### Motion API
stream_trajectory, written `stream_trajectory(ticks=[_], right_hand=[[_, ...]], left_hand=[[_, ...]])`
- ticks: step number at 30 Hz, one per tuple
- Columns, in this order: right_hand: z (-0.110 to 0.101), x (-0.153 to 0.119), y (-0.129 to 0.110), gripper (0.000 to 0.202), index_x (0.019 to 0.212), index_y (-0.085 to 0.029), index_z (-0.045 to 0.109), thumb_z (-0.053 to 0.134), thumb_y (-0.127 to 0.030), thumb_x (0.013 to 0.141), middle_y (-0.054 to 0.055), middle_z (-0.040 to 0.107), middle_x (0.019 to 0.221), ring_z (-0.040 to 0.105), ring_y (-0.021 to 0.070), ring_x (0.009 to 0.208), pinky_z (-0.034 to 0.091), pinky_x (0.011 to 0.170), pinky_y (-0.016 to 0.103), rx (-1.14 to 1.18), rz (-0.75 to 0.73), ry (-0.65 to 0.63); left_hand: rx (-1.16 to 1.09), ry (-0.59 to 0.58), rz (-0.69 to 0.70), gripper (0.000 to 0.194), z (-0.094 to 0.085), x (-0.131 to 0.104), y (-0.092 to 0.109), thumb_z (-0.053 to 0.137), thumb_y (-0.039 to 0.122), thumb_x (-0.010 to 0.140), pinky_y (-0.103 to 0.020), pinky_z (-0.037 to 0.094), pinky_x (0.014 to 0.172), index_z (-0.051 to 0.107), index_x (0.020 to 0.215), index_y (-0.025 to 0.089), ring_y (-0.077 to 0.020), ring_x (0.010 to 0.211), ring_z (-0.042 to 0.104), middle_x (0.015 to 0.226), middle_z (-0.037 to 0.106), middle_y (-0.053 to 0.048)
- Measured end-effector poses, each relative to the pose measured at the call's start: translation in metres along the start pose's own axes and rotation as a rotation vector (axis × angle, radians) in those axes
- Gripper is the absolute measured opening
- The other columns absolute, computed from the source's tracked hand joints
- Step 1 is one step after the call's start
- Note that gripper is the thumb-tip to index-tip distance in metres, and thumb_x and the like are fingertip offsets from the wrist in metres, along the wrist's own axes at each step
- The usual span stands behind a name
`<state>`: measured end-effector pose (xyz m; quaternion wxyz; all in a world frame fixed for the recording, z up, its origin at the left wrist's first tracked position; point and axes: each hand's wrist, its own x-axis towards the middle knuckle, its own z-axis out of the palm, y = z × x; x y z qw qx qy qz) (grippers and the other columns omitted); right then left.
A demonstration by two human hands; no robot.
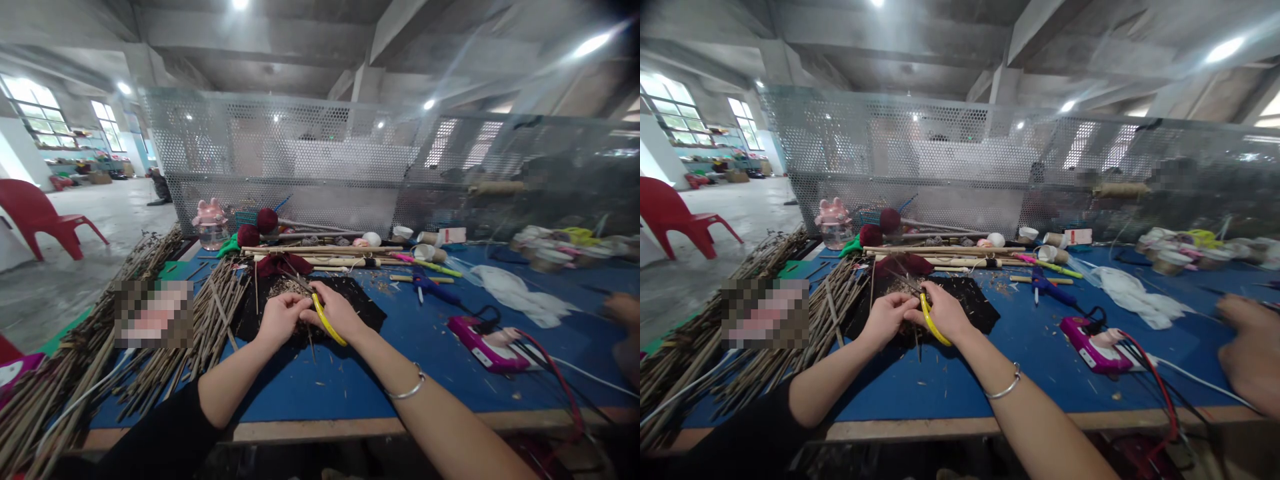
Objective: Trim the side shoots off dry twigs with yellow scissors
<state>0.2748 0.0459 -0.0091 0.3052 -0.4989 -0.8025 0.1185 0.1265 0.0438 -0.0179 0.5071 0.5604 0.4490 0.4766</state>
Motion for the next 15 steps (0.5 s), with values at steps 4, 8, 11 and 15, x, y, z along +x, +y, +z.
stream_trajectory(ticks=[4,8,11,15], right_hand=[[0.0,0.0,-0.0023,0.05,0.108,-0.019,0.049,0.059,-0.05,0.071,0.002,0.059,0.076,0.05,0.0136,0.062,0.036,0.057,0.022,0.052,0.019,-0.026],[-0.0004,-0.0001,-0.0007,0.051,0.105,-0.017,0.051,0.06,-0.052,0.069,-0.002,0.054,0.062,0.044,0.0115,0.053,0.033,0.051,0.02,0.052,0.018,-0.019],[-0.0005,0.0002,0.0,0.049,0.103,-0.016,0.053,0.058,-0.053,0.07,-0.001,0.055,0.062,0.044,0.011,0.051,0.032,0.05,0.02,0.058,0.018,-0.021],[-0.0004,0.0011,0.0004,0.044,0.101,-0.016,0.055,0.054,-0.051,0.074,0.002,0.06,0.068,0.05,0.0124,0.056,0.035,0.054,0.021,0.056,0.011,-0.022]], left_hand=[[-0.002,0.0,0.005,0.027,-0.001,-0.0005,0.0023,0.061,0.04,0.067,-0.017,0.028,0.032,0.062,0.067,0.012,-0.0045,0.035,0.035,0.046,0.049,0.004],[-0.009,-0.016,0.009,0.029,-0.001,-0.0014,0.0033,0.06,0.041,0.068,-0.017,0.029,0.032,0.063,0.069,0.012,-0.0046,0.035,0.035,0.046,0.049,0.004],[-0.008,-0.013,-0.003,0.029,-0.0005,-0.0013,0.0027,0.059,0.042,0.069,-0.017,0.03,0.032,0.062,0.07,0.013,-0.0051,0.035,0.036,0.047,0.051,0.003],[-0.012,-0.01,-0.022,0.029,-0.0009,-0.0009,0.0016,0.059,0.042,0.069,-0.016,0.032,0.033,0.062,0.071,0.013,-0.0067,0.039,0.041,0.05,0.054,0.001]])
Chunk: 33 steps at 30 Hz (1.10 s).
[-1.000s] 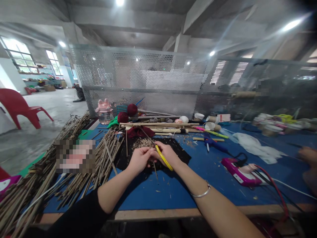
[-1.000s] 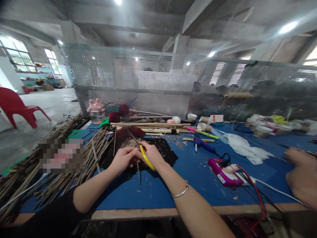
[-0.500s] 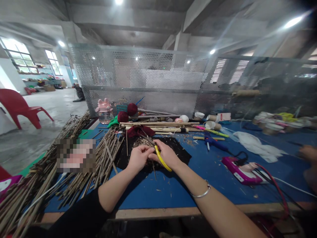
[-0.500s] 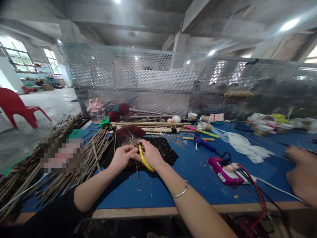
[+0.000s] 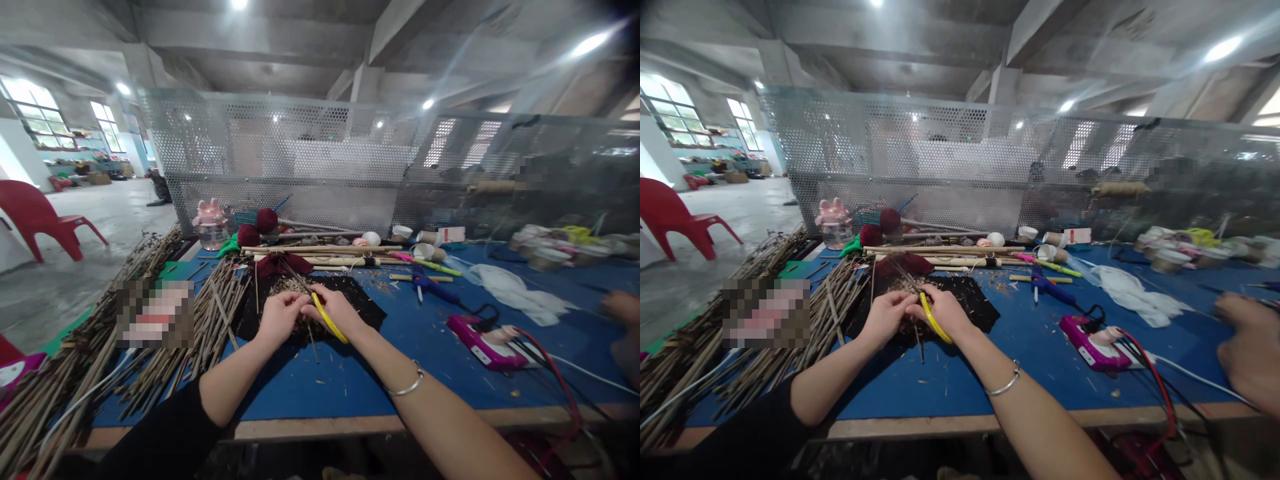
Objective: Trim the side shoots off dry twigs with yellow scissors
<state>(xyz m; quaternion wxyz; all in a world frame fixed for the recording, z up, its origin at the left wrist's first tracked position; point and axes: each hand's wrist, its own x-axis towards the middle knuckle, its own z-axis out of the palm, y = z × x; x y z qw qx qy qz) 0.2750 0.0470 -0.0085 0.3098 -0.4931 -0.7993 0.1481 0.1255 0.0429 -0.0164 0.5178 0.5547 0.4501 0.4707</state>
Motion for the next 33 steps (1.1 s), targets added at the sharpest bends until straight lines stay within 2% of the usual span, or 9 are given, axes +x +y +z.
stream_trajectory(ticks=[6,13,15,19,24,28,33], right_hand=[[-0.0017,-0.0012,0.0023,0.048,0.106,-0.021,0.052,0.059,-0.051,0.07,0.001,0.061,0.071,0.055,0.0159,0.062,0.035,0.056,0.023,-0.122,0.051,-0.001],[0.0002,-0.0025,0.0002,0.06,0.116,-0.021,0.044,0.064,-0.048,0.066,0.007,0.058,0.103,0.055,0.0186,0.086,0.039,0.072,0.027,-0.039,-0.012,-0.026],[0.0017,-0.002,0.0009,0.059,0.115,-0.02,0.045,0.064,-0.047,0.066,0.006,0.059,0.1,0.055,0.0178,0.083,0.039,0.07,0.026,-0.025,-0.014,-0.017],[0.0032,-0.0005,0.0031,0.051,0.109,-0.019,0.05,0.062,-0.047,0.069,0.001,0.061,0.078,0.052,0.0137,0.064,0.037,0.059,0.022,0.006,0.025,-0.038],[0.0011,0.0012,0.0051,0.048,0.108,-0.019,0.05,0.058,-0.049,0.072,0.001,0.059,0.07,0.052,0.0142,0.061,0.034,0.054,0.022,-0.028,0.072,0.01],[-0.0009,0.0003,0.0032,0.051,0.109,-0.021,0.049,0.061,-0.049,0.068,0.001,0.059,0.073,0.051,0.014,0.061,0.032,0.054,0.022,-0.096,0.117,0.011],[-0.001,-0.0018,-0.0027,0.055,0.111,-0.02,0.044,0.062,-0.048,0.067,0.002,0.057,0.085,0.051,0.0144,0.069,0.036,0.062,0.024,-0.026,0.067,0.009]], left_hand=[[-0.013,-0.013,0.036,0.033,-0.0009,0.0004,-0.0002,0.057,0.045,0.071,-0.016,0.032,0.033,0.064,0.074,0.013,-0.0044,0.036,0.037,0.053,0.054,0.002],[-0.039,-0.019,0.019,0.036,-0.0018,0.0036,-0.0054,0.056,0.047,0.071,-0.017,0.034,0.033,0.063,0.075,0.012,-0.0044,0.036,0.04,0.063,0.061,-0.002],[-0.048,-0.032,0.026,0.036,-0.0021,0.0039,-0.0062,0.055,0.047,0.072,-0.016,0.033,0.032,0.063,0.078,0.012,-0.0042,0.036,0.04,0.063,0.061,-0.001],[-0.033,-0.036,0.033,0.037,-0.0017,0.0032,-0.0047,0.054,0.048,0.073,-0.016,0.035,0.033,0.062,0.077,0.013,-0.0039,0.036,0.039,0.06,0.058,0.0],[-0.037,0.017,-0.043,0.033,0.0005,0.0014,-0.0021,0.06,0.043,0.069,-0.016,0.039,0.036,0.062,0.086,0.015,-0.009,0.049,0.052,0.065,0.061,-0.001],[-0.07,-0.03,-0.077,0.03,0.0022,0.0011,-0.0016,0.062,0.041,0.067,-0.016,0.037,0.034,0.061,0.079,0.014,-0.0071,0.042,0.046,0.054,0.055,0.002],[-0.143,-0.073,-0.074,0.033,0.0044,-0.0003,0.0004,0.064,0.044,0.064,-0.016,0.038,0.033,0.058,0.075,0.013,-0.004,0.038,0.04,0.053,0.05,0.004]])
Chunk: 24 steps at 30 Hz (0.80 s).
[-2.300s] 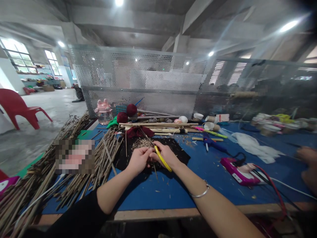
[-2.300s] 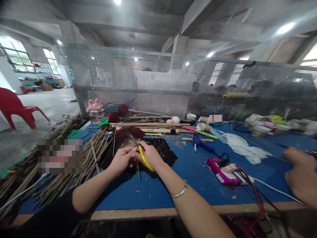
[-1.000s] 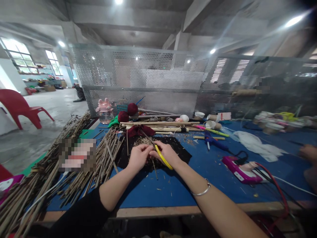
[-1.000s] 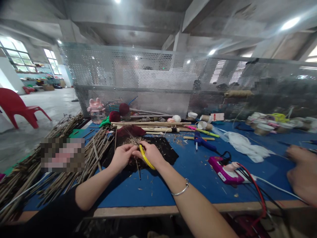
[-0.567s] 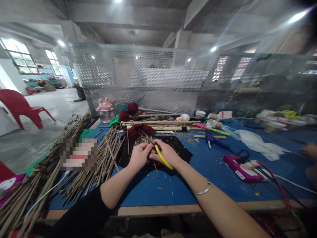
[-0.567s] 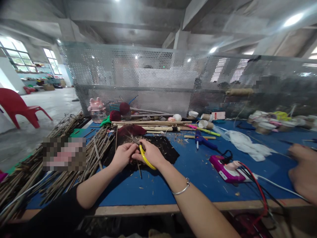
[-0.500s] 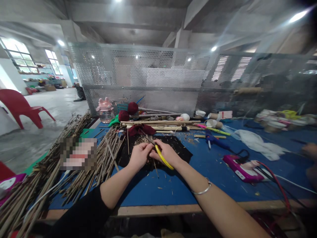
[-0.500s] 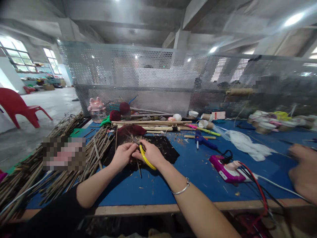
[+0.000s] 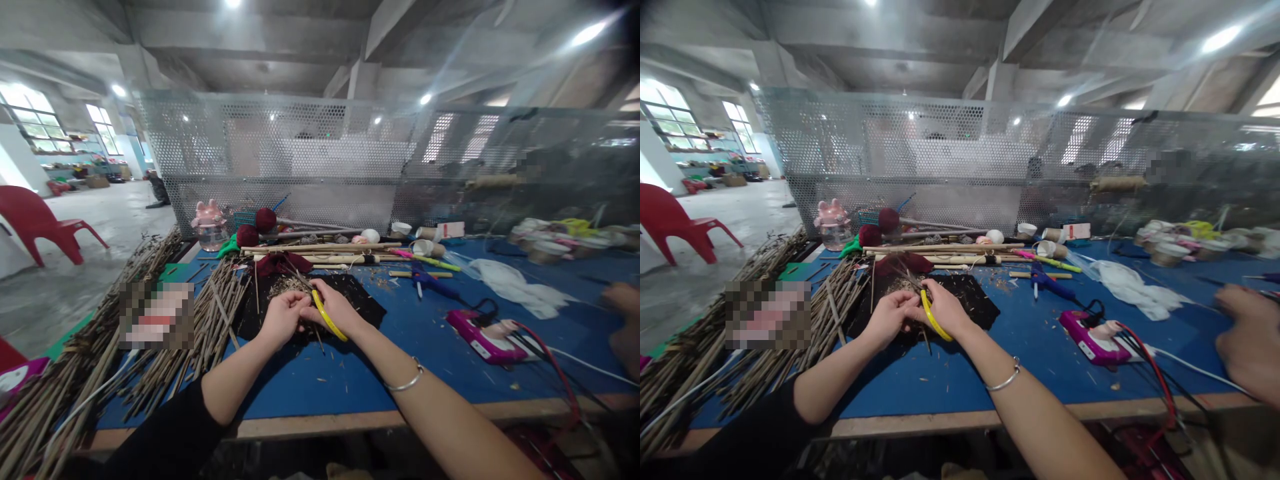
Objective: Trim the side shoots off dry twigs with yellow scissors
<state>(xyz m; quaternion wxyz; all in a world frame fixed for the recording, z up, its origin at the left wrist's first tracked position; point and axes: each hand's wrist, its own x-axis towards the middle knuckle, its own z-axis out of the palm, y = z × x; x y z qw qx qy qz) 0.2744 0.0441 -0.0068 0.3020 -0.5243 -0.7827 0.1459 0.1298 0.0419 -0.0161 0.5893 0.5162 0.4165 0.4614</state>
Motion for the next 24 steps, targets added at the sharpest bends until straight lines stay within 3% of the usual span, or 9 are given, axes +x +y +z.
stream_trajectory(ticks=[8,13,24], right_hand=[[0.0031,0.0,-0.0015,0.05,0.109,-0.017,0.044,0.056,-0.05,0.073,0.001,0.057,0.079,0.049,0.0128,0.066,0.037,0.06,0.022,0.176,-0.064,-0.037],[0.0025,0.0005,-0.0013,0.046,0.104,-0.016,0.048,0.054,-0.05,0.074,-0.002,0.055,0.066,0.045,0.0106,0.055,0.035,0.054,0.02,0.143,-0.053,-0.015],[0.0023,0.0037,0.0046,0.044,0.098,-0.015,0.056,0.052,-0.053,0.075,0.001,0.058,0.069,0.048,0.0119,0.058,0.037,0.055,0.021,0.057,-0.066,0.013]], left_hand=[[0.003,-0.038,0.035,0.034,0.0014,-0.0021,0.0019,0.063,0.044,0.065,-0.015,0.039,0.033,0.059,0.075,0.012,-0.0044,0.04,0.043,0.056,0.052,0.003],[0.024,-0.012,0.031,0.03,0.0014,-0.0029,0.0036,0.062,0.041,0.067,-0.015,0.037,0.032,0.06,0.077,0.013,-0.0073,0.043,0.048,0.055,0.055,0.001],[0.019,0.001,0.003,0.026,0.0011,-0.0044,0.004,0.061,0.039,0.069,-0.014,0.036,0.033,0.06,0.08,0.015,-0.0121,0.054,0.06,0.066,0.064,-0.002]])
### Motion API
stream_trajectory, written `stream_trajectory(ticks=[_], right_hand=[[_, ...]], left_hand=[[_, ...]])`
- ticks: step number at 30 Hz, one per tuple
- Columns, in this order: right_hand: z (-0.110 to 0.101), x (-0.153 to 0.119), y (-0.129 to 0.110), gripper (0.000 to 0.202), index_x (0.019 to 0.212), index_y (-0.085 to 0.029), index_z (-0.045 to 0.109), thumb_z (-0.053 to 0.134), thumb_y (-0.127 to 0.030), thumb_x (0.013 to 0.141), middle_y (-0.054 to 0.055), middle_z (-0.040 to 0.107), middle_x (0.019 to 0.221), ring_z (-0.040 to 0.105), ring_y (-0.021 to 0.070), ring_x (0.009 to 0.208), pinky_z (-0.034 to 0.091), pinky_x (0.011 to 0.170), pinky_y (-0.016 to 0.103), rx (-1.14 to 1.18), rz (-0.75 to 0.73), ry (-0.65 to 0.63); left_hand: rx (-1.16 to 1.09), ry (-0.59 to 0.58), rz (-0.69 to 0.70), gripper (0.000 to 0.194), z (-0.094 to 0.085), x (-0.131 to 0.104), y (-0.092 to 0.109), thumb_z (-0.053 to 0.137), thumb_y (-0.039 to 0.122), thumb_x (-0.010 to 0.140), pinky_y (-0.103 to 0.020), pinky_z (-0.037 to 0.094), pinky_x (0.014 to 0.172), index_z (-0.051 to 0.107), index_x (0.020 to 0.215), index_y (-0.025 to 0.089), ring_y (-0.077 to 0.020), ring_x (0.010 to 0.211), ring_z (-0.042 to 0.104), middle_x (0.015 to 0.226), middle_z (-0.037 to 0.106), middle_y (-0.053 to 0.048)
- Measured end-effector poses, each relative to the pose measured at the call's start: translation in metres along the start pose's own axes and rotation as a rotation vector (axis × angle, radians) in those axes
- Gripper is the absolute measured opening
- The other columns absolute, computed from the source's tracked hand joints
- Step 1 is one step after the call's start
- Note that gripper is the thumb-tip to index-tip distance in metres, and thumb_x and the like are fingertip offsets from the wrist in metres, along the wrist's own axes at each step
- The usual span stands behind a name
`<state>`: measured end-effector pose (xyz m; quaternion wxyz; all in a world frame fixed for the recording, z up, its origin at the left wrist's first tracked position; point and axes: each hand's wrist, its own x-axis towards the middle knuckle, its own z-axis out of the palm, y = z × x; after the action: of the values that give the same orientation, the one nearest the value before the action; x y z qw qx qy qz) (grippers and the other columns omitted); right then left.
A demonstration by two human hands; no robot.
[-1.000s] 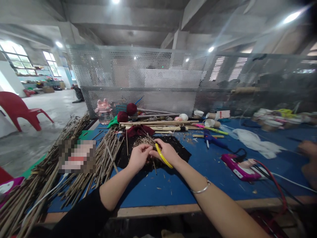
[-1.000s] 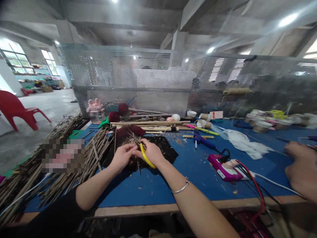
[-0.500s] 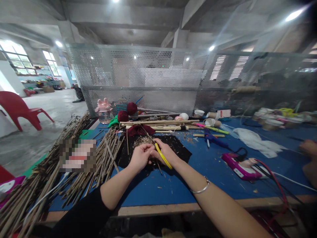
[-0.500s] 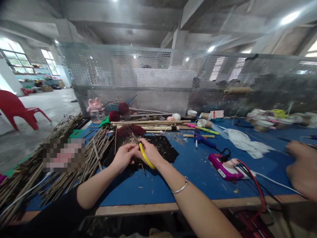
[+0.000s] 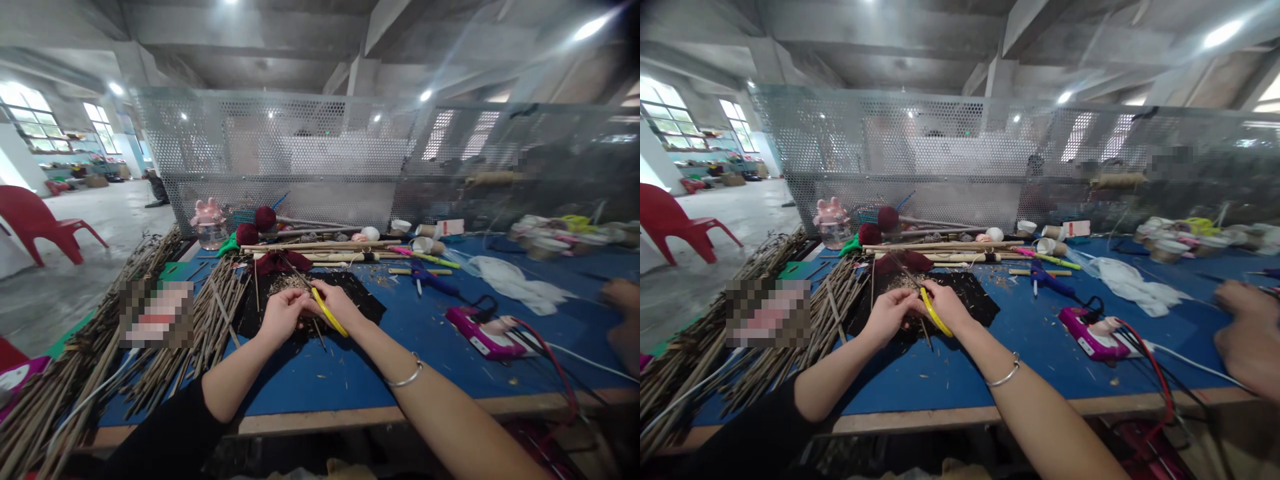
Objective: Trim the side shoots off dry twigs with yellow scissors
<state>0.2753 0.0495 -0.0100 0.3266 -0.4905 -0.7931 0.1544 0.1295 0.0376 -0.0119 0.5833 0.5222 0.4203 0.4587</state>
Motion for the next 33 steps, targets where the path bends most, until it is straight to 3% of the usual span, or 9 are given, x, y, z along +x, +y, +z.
stream_trajectory(ticks=[8,15,23,33], right_hand=[[-0.0044,-0.0026,0.001,0.048,0.107,-0.021,0.049,0.059,-0.05,0.07,0.0,0.058,0.072,0.05,0.013,0.06,0.033,0.055,0.021,-0.102,0.054,-0.072],[-0.0043,-0.0034,-0.0011,0.052,0.112,-0.022,0.045,0.062,-0.045,0.069,0.001,0.06,0.082,0.053,0.0134,0.068,0.035,0.06,0.022,-0.008,0.025,-0.092],[-0.0014,-0.0028,-0.0034,0.047,0.107,-0.021,0.05,0.059,-0.05,0.07,-0.001,0.059,0.068,0.051,0.0133,0.057,0.031,0.052,0.021,-0.068,0.078,-0.045],[0.0037,-0.0011,0.0003,0.039,0.092,-0.019,0.056,0.052,-0.053,0.075,0.0,0.059,0.065,0.051,0.0126,0.054,0.032,0.051,0.02,-0.058,0.045,-0.025]], left_hand=[[0.045,-0.02,0.077,0.032,-0.003,0.0008,-0.0009,0.057,0.043,0.072,-0.016,0.039,0.034,0.063,0.083,0.014,-0.0048,0.041,0.043,0.066,0.06,0.0],[0.04,-0.068,0.102,0.034,-0.0044,0.0018,-0.0038,0.056,0.044,0.073,-0.016,0.039,0.034,0.064,0.084,0.013,-0.0043,0.041,0.042,0.069,0.061,-0.001],[0.063,-0.032,0.114,0.034,-0.005,0.0031,-0.0057,0.055,0.045,0.073,-0.017,0.038,0.033,0.064,0.082,0.013,-0.0043,0.037,0.039,0.062,0.057,0.001],[0.056,0.034,0.093,0.032,-0.0048,0.0033,-0.0027,0.057,0.042,0.071,-0.016,0.037,0.032,0.063,0.08,0.012,-0.0042,0.037,0.038,0.055,0.051,0.003]])
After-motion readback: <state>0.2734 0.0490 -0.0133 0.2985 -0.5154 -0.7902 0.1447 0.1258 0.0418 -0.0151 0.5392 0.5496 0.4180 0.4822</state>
